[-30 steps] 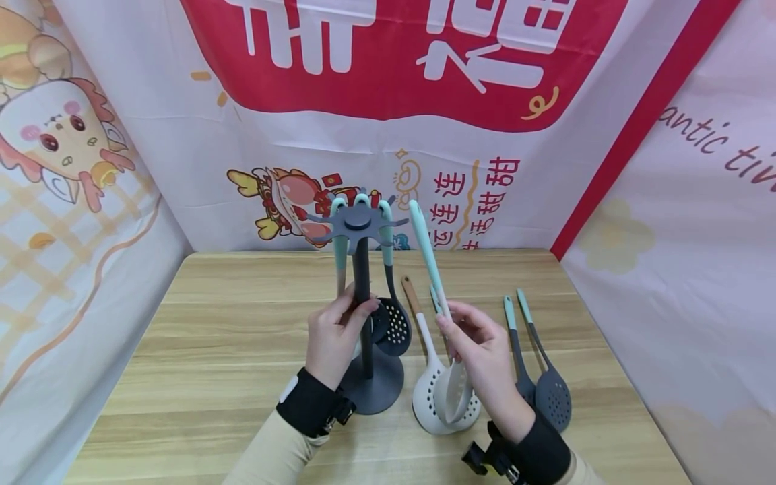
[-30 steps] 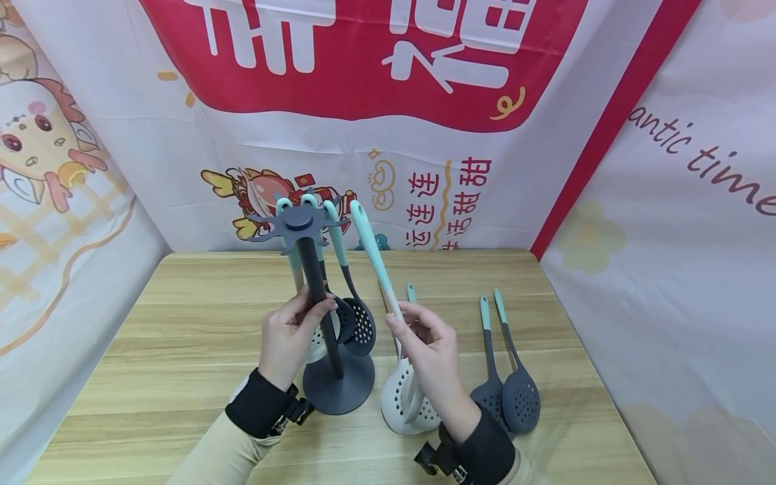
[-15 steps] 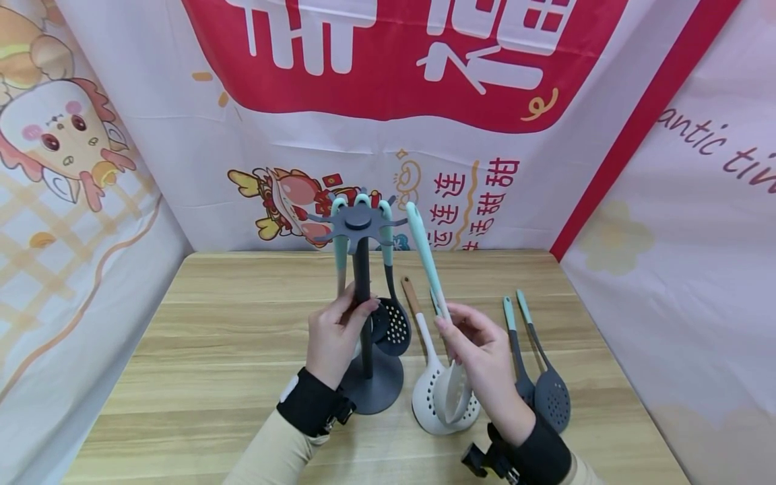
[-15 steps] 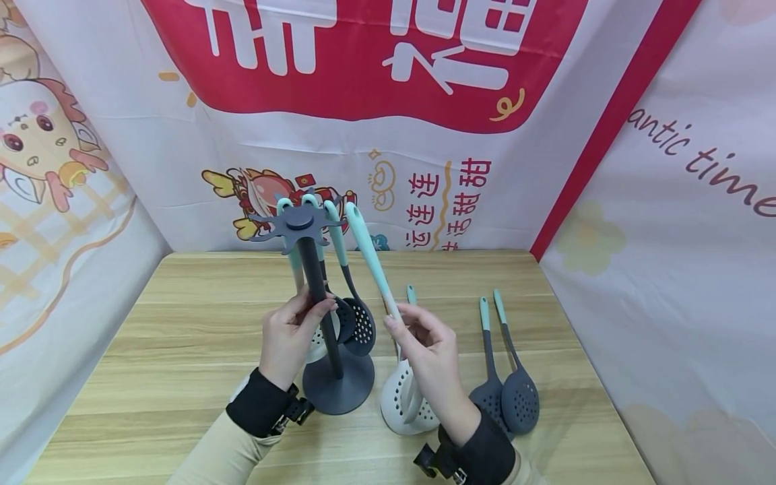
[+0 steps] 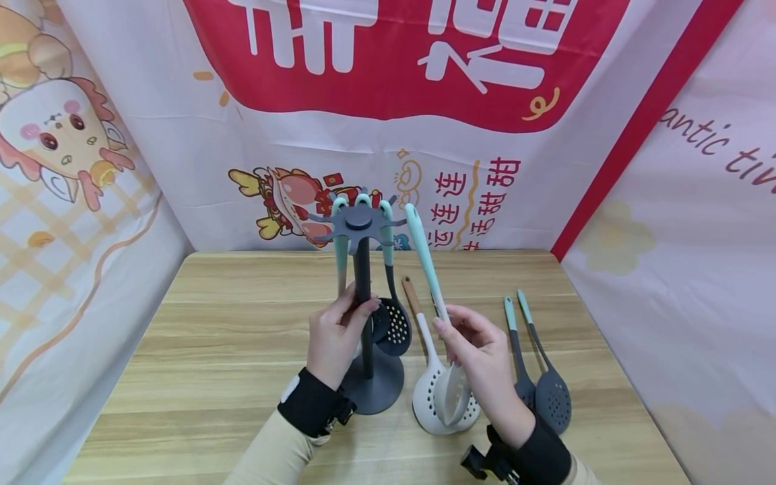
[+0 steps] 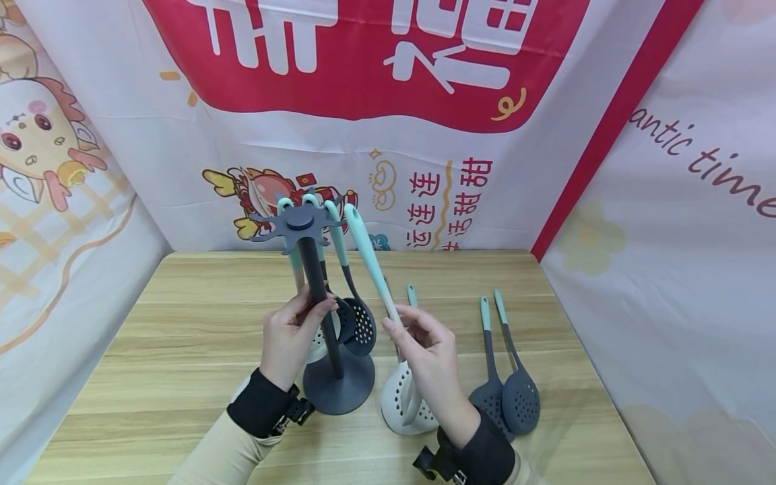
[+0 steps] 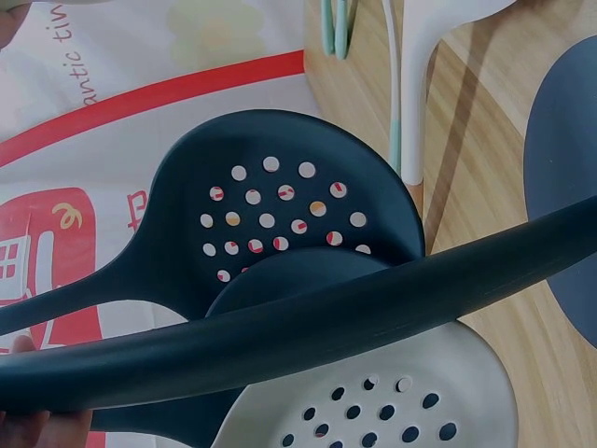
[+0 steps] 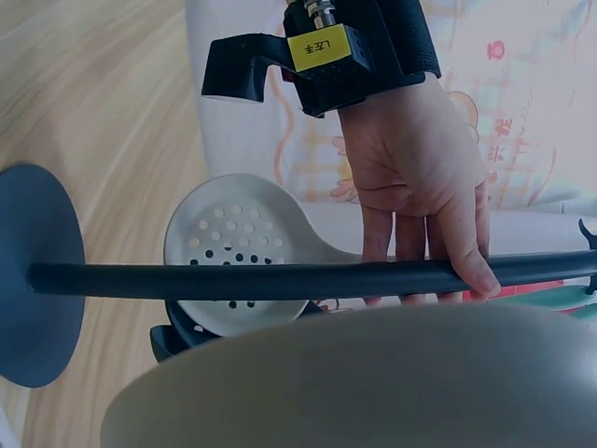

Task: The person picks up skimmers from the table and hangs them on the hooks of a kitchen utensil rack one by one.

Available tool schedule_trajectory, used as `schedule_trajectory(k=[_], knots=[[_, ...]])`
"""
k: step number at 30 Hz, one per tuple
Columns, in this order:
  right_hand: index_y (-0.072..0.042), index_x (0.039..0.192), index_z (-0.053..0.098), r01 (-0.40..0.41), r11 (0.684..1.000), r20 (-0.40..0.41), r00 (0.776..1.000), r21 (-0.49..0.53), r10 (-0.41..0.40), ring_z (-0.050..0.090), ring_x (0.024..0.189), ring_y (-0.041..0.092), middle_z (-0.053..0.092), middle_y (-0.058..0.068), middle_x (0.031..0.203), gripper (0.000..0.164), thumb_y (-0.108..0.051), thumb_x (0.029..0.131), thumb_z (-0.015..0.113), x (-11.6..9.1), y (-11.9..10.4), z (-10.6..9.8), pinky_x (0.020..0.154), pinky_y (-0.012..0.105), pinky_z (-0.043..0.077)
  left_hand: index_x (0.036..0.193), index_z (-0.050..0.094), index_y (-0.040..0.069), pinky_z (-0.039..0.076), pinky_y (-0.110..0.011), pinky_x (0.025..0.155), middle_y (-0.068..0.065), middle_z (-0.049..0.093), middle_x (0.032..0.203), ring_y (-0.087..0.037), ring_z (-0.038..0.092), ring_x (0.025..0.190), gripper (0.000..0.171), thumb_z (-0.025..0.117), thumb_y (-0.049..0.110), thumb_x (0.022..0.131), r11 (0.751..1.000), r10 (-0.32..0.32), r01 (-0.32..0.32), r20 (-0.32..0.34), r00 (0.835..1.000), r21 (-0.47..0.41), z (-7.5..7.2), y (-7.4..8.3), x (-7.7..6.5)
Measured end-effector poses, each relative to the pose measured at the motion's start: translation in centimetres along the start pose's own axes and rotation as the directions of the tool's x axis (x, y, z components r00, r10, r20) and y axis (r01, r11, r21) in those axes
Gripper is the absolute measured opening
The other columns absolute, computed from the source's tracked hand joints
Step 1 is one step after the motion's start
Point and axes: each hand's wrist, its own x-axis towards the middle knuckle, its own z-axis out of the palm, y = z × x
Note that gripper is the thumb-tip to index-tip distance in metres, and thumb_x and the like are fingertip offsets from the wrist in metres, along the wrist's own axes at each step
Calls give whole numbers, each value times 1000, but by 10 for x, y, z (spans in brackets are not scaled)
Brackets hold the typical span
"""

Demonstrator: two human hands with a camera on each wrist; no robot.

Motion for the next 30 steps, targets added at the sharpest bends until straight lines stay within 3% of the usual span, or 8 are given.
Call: schedule_trajectory(k=[11, 22, 30], knots=[[-1, 114, 67, 26, 1000, 8, 1000, 15, -26, 49, 58, 6, 63, -5, 82, 20, -6, 95, 65, 0, 8, 4, 52, 22, 47, 113, 71, 7, 61, -29, 71, -8, 76, 91, -15, 74, 81, 21, 68, 15, 94, 999, 15, -15, -7, 1000, 37, 1, -1, 0], [-4, 117, 68, -51, 999, 30, 998, -17, 51, 52, 61, 9, 64, -5, 83, 23, -10, 95, 66, 0, 7, 10, 55, 22, 49, 112, 71, 7, 61, -29, 76, -7, 76, 92, -15, 74, 84, 20, 68, 16, 94, 1000, 4, -4, -6, 1000, 25, 1, -1, 0], [1, 117, 66, -12, 1000, 77, 997, 4, 11, 52, 59, 10, 62, -6, 81, 23, -9, 96, 64, 1, 11, 13, 53, 23, 47, 111, 71, 7, 61, -29, 75, -6, 75, 91, -13, 73, 82, 20, 68, 15, 94, 999, 15, -14, -8, 1000, 29, 1, -1, 0]])
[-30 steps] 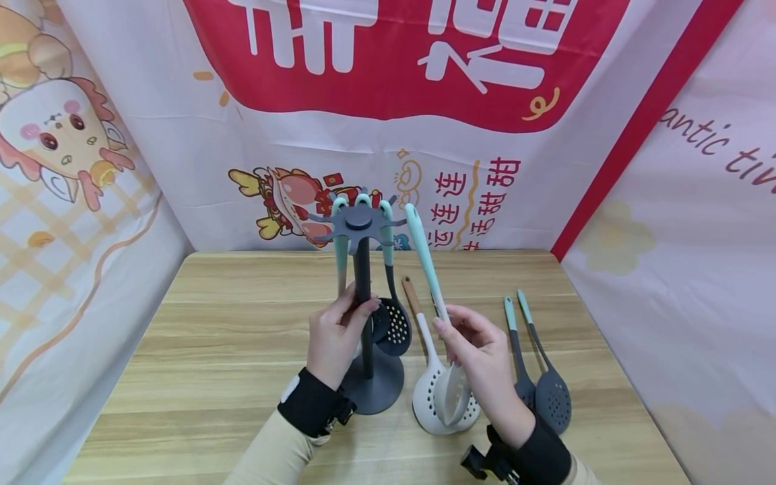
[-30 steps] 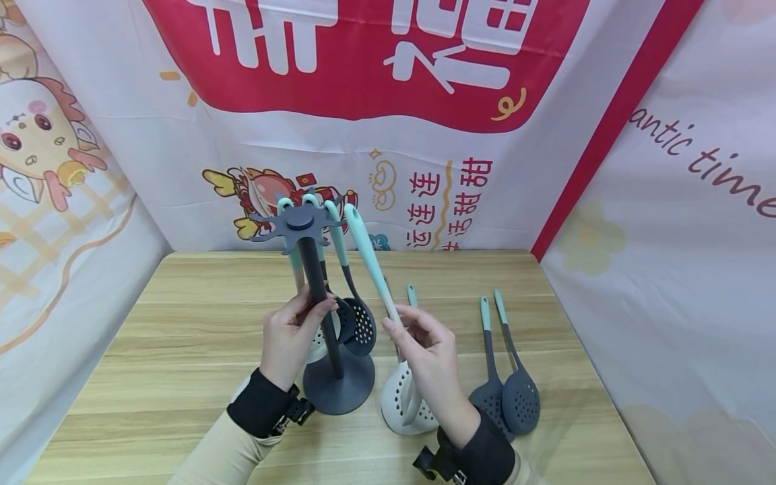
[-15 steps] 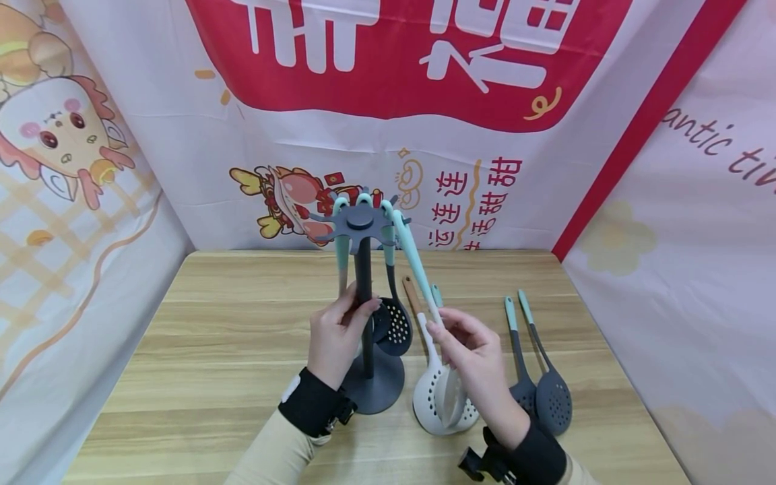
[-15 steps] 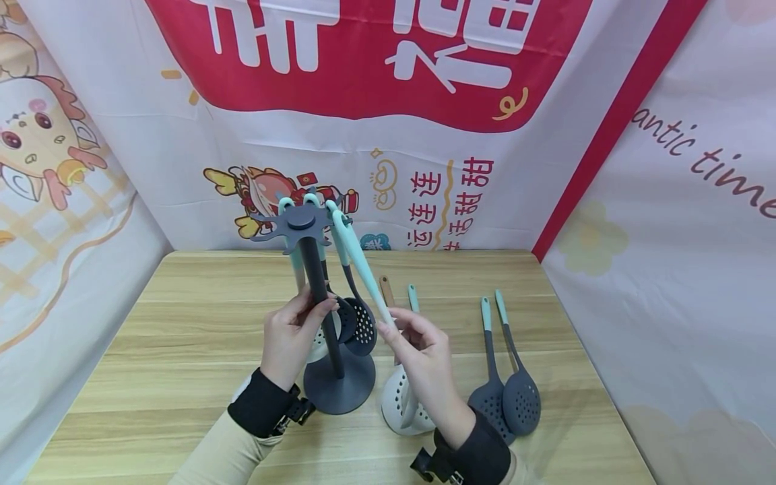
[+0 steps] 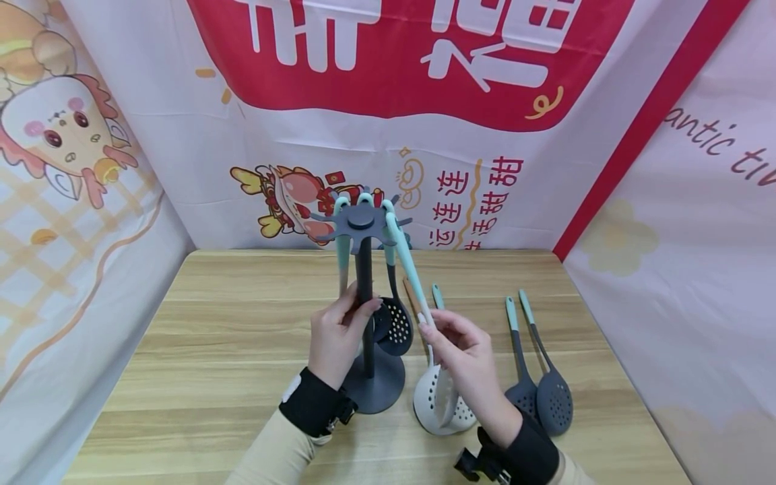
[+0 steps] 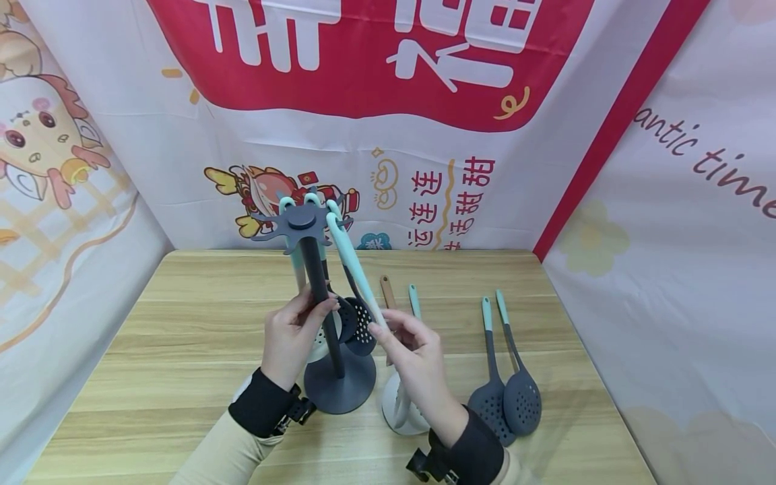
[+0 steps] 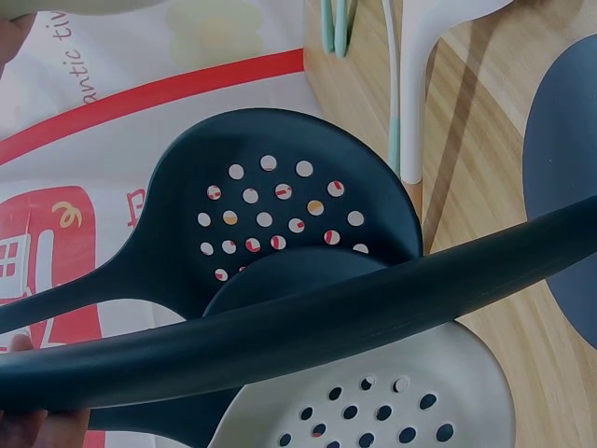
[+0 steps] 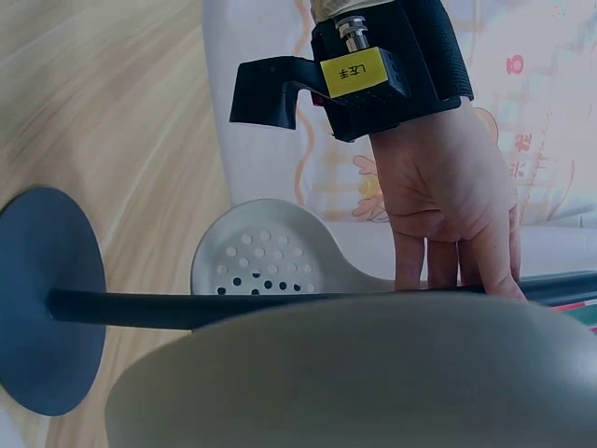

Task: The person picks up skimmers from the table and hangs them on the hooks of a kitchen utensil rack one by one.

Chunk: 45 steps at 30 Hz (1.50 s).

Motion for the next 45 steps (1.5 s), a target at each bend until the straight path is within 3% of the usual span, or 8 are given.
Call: schedule_trajectory(k=[10, 20, 25, 31, 45], knots=[[2, 116, 65, 25, 999, 38, 999, 36, -27, 57, 62, 8, 64, -4, 82, 22, -7, 95, 64, 1, 4, 4, 58, 24, 53, 112, 71, 8, 61, -28, 74, -6, 75, 89, -14, 73, 81, 22, 71, 13, 91, 1000, 19, -19, -9, 1000, 9, 0, -2, -1], [4, 118, 65, 7, 1000, 16, 1000, 25, -7, 64, 70, 8, 67, -7, 87, 25, -3, 94, 65, 5, 6, 9, 68, 25, 58, 111, 70, 8, 61, -29, 72, -7, 75, 88, -15, 73, 79, 20, 70, 12, 91, 999, 41, -41, -14, 999, 11, 0, -1, 0], [0, 117, 69, 5, 999, -19, 1000, -36, -6, 60, 79, 10, 67, -6, 91, 24, -5, 93, 67, 8, 10, 10, 70, 23, 52, 113, 71, 8, 61, -30, 74, -7, 75, 90, -15, 74, 81, 21, 70, 14, 92, 1000, 25, -25, -10, 1000, 12, 0, -1, 0], [-3, 114, 71, 58, 994, -30, 998, -92, -61, 53, 77, 11, 65, -7, 84, 23, -7, 92, 69, 13, 17, 10, 68, 23, 44, 111, 71, 8, 61, -29, 74, -7, 75, 90, -15, 73, 80, 19, 69, 14, 93, 1000, 22, -22, -6, 1000, 19, 0, -1, 0], [-3, 110, 73, 69, 992, -35, 997, -107, -73, 53, 76, 12, 66, -9, 84, 21, -8, 90, 72, 25, 26, 10, 68, 23, 44, 113, 71, 8, 61, -28, 74, -7, 75, 91, -13, 71, 79, 20, 68, 15, 94, 1000, 19, -19, -3, 1000, 18, 0, 0, 0]])
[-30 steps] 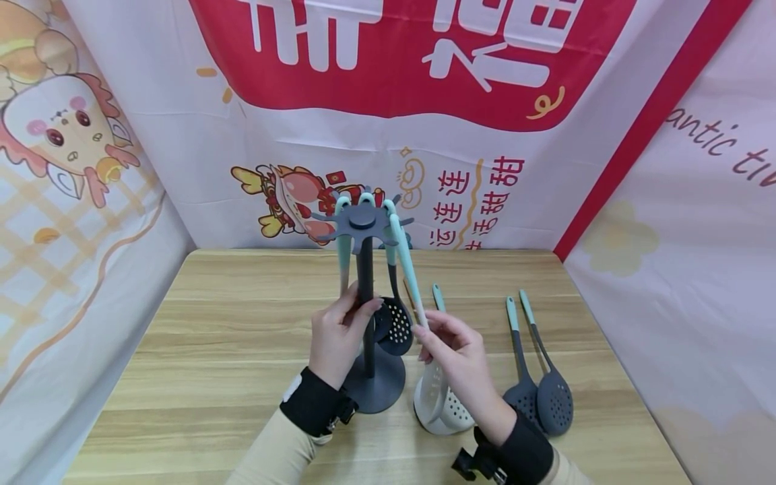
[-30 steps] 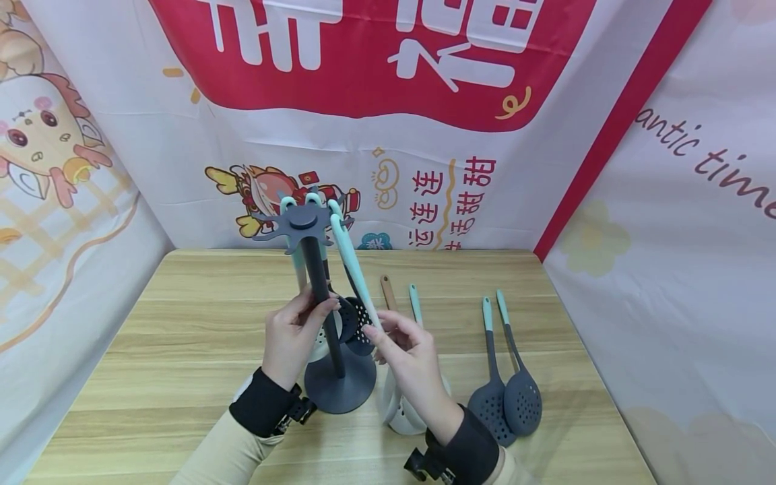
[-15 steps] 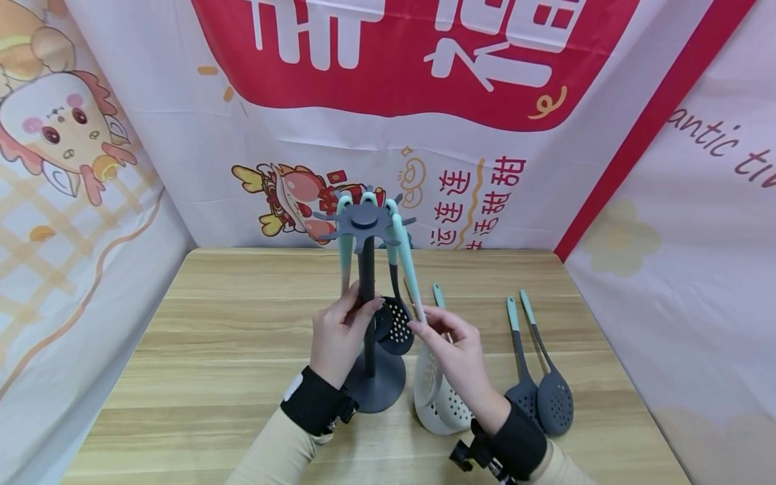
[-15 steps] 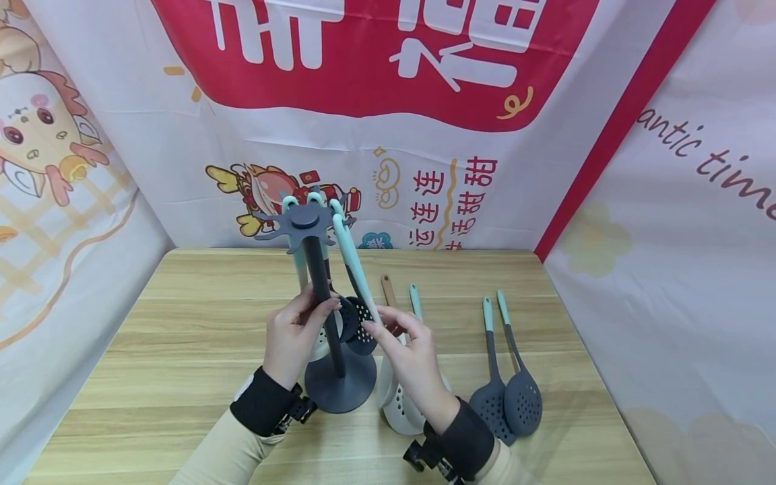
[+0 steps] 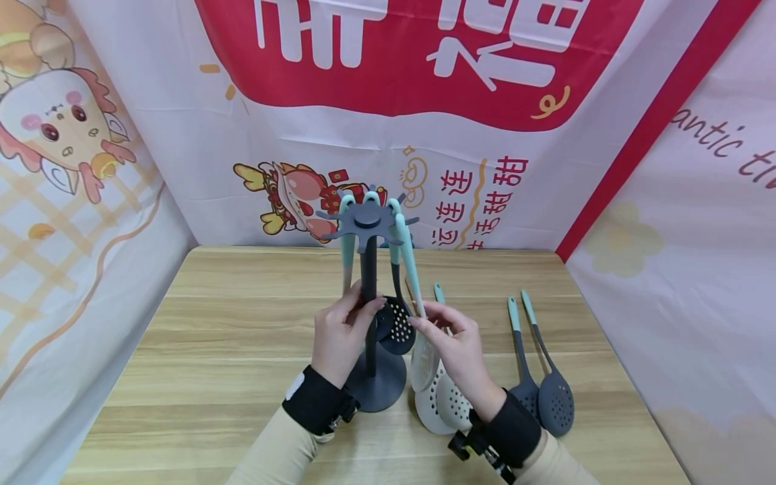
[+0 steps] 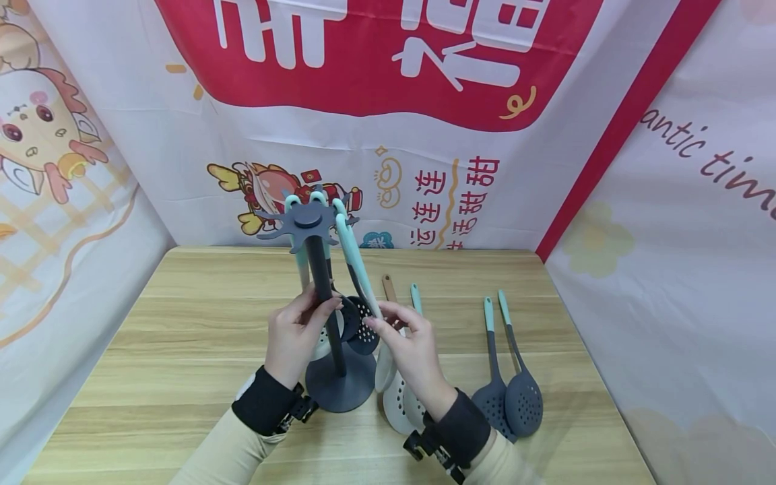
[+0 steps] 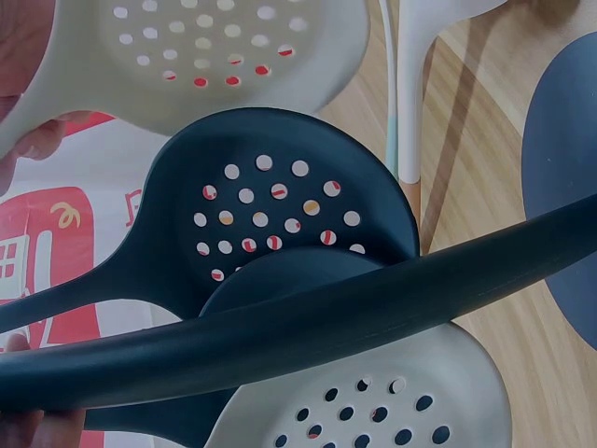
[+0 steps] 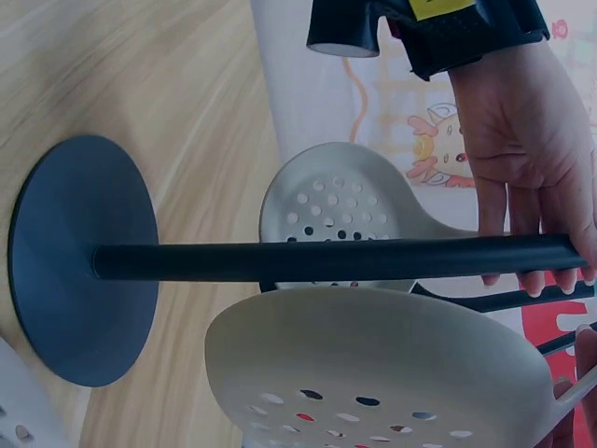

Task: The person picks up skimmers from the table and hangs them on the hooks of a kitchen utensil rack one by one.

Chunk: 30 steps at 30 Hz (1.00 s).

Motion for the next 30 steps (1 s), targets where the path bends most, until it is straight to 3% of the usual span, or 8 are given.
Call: schedule_trajectory(k=[7, 14, 20, 30], knots=[[-3, 108, 73, 4, 1000, -17, 1000, -8, -4, 54, 77, 12, 67, -8, 84, 21, -6, 87, 74, 6, 2, 3, 71, 25, 45, 114, 70, 8, 61, -28, 75, -7, 75, 92, -14, 72, 81, 21, 67, 15, 94, 1000, 4, -4, 0, 1000, -1, 0, 0, 0], [-3, 107, 74, 32, 999, -4, 999, -22, -32, 56, 79, 11, 72, 9, 90, 21, -8, 87, 75, 10, 6, 6, 75, 25, 46, 114, 70, 8, 61, -28, 76, -7, 75, 92, -16, 73, 83, 21, 68, 15, 94, 1000, 6, -6, -2, 1000, 6, 0, 0, 0], [0, 107, 73, 75, 997, 37, 997, -9, -75, 56, 79, 10, 71, 16, 94, 21, -5, 87, 74, 11, 8, 9, 73, 24, 46, 112, 70, 8, 61, -30, 74, -8, 75, 90, -16, 73, 81, 20, 68, 13, 93, 1000, 20, -20, -9, 1000, 13, 0, -1, -1], [-2, 105, 73, 76, 997, 55, 996, 4, -76, 56, 78, 11, 71, 16, 94, 19, -7, 86, 75, 11, 8, 13, 72, 25, 47, 111, 70, 7, 62, -30, 73, -8, 75, 89, -16, 73, 80, 19, 69, 13, 93, 999, 29, -29, -15, 999, 16, 0, -1, -1]])
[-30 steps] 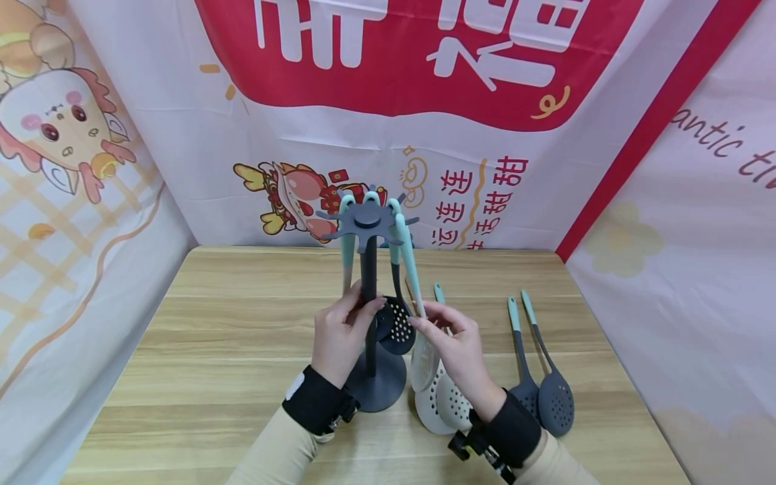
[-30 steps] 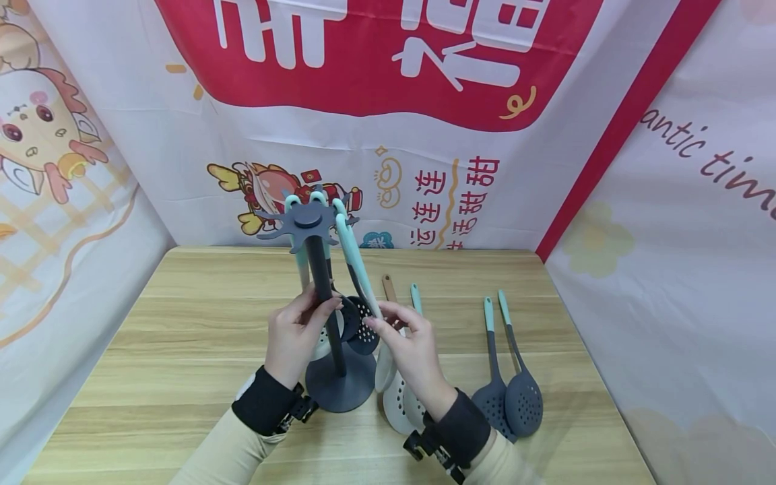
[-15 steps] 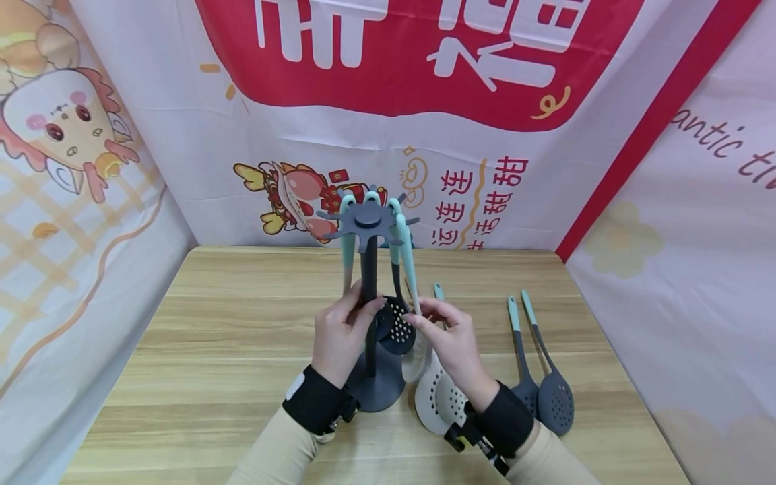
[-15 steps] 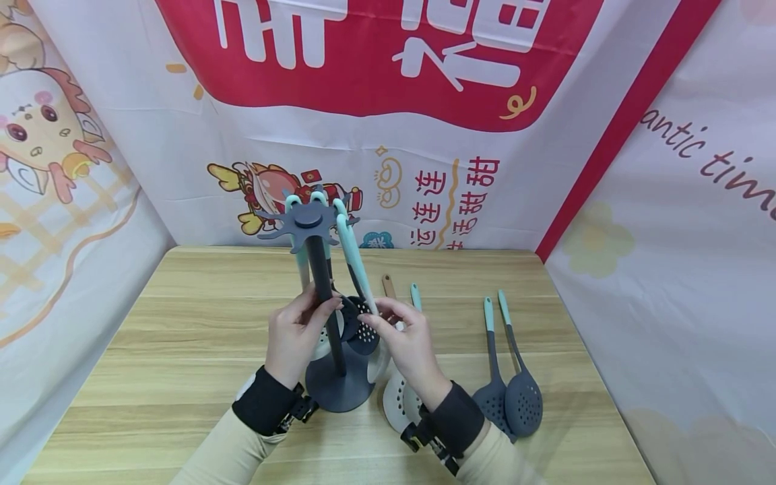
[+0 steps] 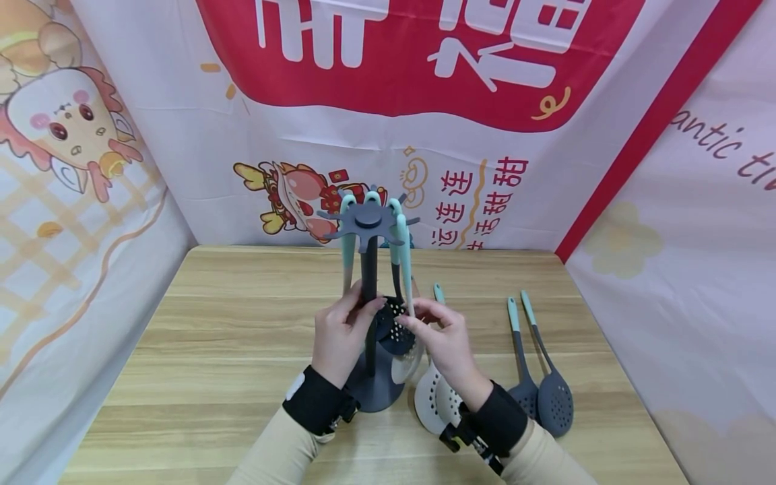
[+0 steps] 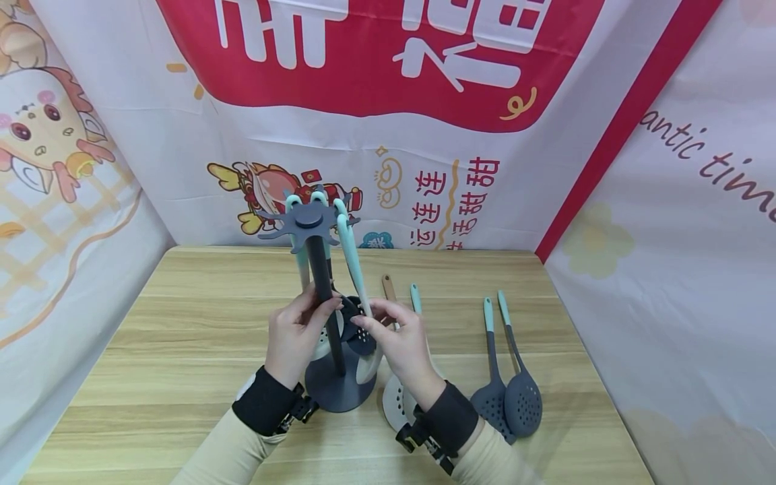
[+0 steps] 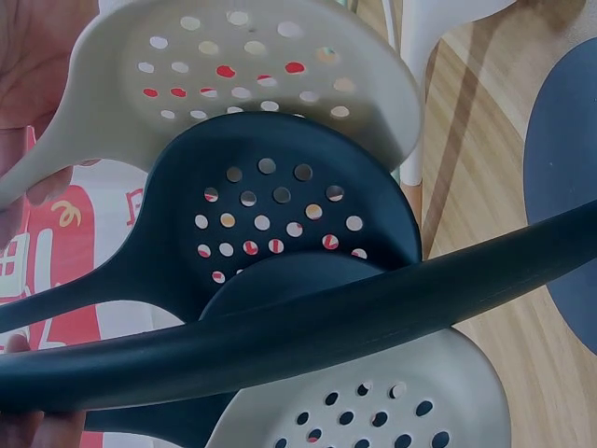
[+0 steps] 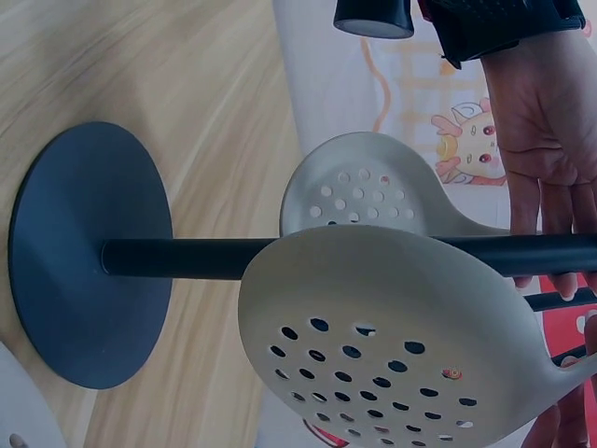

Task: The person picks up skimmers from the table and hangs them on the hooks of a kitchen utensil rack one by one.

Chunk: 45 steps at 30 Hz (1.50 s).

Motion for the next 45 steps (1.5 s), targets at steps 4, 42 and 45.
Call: schedule_trajectory(k=[4, 42, 45], knots=[[-3, 104, 74, -38, 999, 1, 999, -8, 38, 56, 79, 13, 72, 15, 95, 19, -10, 87, 76, 0, -1, 0, 73, 25, 47, 111, 70, 7, 61, -31, 75, -8, 75, 90, -17, 74, 82, 19, 69, 12, 93, 1000, 12, -12, -2, 1000, -1, 0, 0, 0], [-7, 114, 71, -76, 996, -15, 997, 46, 77, 63, 91, 11, 73, 10, 103, 25, -11, 89, 73, -9, 5, -3, 84, 32, 50, 107, 69, 8, 61, -30, 71, -8, 75, 92, -15, 72, 79, 14, 68, 14, 94, 1000, -15, 15, 19, 1000, 13, 2, 1, 0], [-7, 114, 72, -94, 995, -31, 995, 39, 95, 64, 93, 11, 73, 11, 105, 25, -13, 89, 73, -10, 10, -9, 84, 29, 51, 108, 69, 9, 61, -29, 71, -7, 75, 92, -14, 72, 78, 16, 68, 15, 94, 1000, -18, 18, 20, 1000, 13, 2, 2, 0]])
